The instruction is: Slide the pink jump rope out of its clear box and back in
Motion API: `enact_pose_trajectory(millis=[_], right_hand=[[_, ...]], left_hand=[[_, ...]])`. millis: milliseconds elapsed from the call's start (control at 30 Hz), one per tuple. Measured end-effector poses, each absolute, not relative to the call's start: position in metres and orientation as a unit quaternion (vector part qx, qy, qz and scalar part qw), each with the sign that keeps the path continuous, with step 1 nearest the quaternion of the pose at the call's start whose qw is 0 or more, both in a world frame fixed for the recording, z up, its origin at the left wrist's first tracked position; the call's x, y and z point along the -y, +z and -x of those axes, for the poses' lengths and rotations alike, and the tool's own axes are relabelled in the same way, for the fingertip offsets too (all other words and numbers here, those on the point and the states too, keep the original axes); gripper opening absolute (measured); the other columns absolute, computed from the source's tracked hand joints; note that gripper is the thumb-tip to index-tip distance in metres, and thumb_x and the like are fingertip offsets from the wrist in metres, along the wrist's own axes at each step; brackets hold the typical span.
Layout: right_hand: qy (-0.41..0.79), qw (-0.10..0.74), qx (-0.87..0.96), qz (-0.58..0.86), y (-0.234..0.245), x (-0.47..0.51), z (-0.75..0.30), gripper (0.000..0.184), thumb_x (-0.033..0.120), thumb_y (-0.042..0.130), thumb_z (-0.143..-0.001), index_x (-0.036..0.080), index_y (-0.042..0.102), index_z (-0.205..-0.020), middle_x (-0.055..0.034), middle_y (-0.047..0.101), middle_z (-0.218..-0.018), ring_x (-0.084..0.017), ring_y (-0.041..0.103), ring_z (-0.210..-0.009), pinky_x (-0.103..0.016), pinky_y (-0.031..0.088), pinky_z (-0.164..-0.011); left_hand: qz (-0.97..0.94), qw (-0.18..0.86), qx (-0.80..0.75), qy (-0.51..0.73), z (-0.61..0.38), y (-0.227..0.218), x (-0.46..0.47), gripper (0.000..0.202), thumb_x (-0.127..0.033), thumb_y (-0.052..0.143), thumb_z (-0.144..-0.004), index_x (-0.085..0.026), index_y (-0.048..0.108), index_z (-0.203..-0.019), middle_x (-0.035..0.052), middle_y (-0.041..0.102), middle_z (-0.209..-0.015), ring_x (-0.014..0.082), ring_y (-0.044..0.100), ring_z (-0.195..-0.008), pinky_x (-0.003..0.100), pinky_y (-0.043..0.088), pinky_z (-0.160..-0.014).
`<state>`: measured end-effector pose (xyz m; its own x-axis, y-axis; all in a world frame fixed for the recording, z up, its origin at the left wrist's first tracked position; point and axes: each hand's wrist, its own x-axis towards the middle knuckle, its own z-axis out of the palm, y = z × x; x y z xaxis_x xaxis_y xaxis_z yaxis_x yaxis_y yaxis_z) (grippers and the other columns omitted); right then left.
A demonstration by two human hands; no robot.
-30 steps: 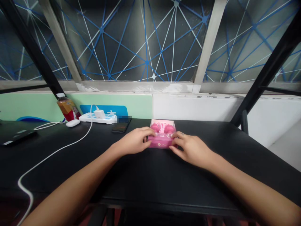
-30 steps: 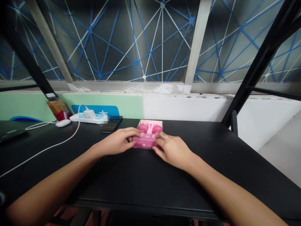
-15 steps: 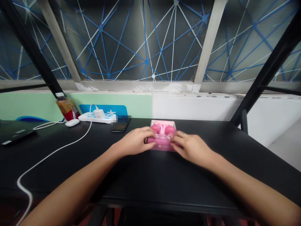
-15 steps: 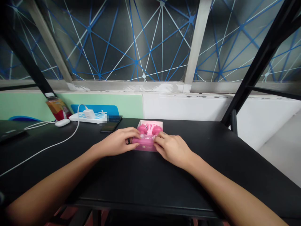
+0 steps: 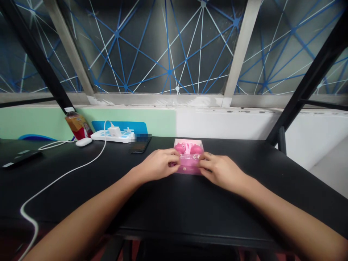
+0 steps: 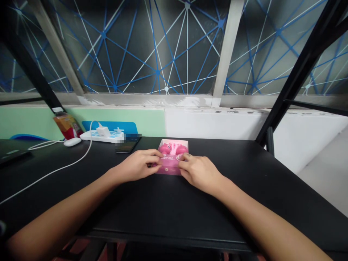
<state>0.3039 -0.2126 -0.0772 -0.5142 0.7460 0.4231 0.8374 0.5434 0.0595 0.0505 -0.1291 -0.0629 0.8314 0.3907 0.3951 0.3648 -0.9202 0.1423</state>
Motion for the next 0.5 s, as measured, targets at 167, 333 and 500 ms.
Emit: enact_pose_trajectory(millis=[167,333,500], right_hand=[[-0.126,0.182,0.860,0.459,-0.0780,0.2124,-0.3036,0.022,0.027,0.046,-0.095,0.023,0.067,-0.096,-0.0025,0.063,-0.097,-0.014,0.060,-0.071,-0.029,0.037,-0.055],[-0.108,0.188,0.863,0.456,-0.0785,0.2129,-0.3039,0.025,0.026,0.046,-0.094,0.025,0.068,-0.105,-0.0039,0.064,-0.102,-0.015,0.062,-0.073,-0.029,0.041,-0.058],[-0.106,0.187,0.865,0.453,-0.0760,0.2139,-0.3025,0.026,0.026,0.045,-0.094,0.025,0.069,-0.105,-0.0047,0.064,-0.103,-0.016,0.063,-0.074,-0.030,0.042,-0.058]], left_hand=[[-0.956,0.043,-0.198,0.213,-0.0499,-0.0613,0.1295,0.015,-0.024,0.056,-0.089,-0.020,0.071,-0.090,0.0038,0.067,-0.111,0.0149,0.065,-0.089,0.026,0.051,-0.078],[-0.955,0.067,-0.200,0.208,-0.0507,-0.0595,0.1292,0.015,-0.021,0.057,-0.087,-0.020,0.072,-0.088,0.0037,0.066,-0.112,0.0150,0.065,-0.089,0.026,0.051,-0.078],[-0.955,0.071,-0.205,0.203,-0.0492,-0.0585,0.1300,0.016,-0.020,0.057,-0.087,-0.021,0.073,-0.089,0.0030,0.066,-0.112,0.0147,0.065,-0.087,0.026,0.051,-0.076]])
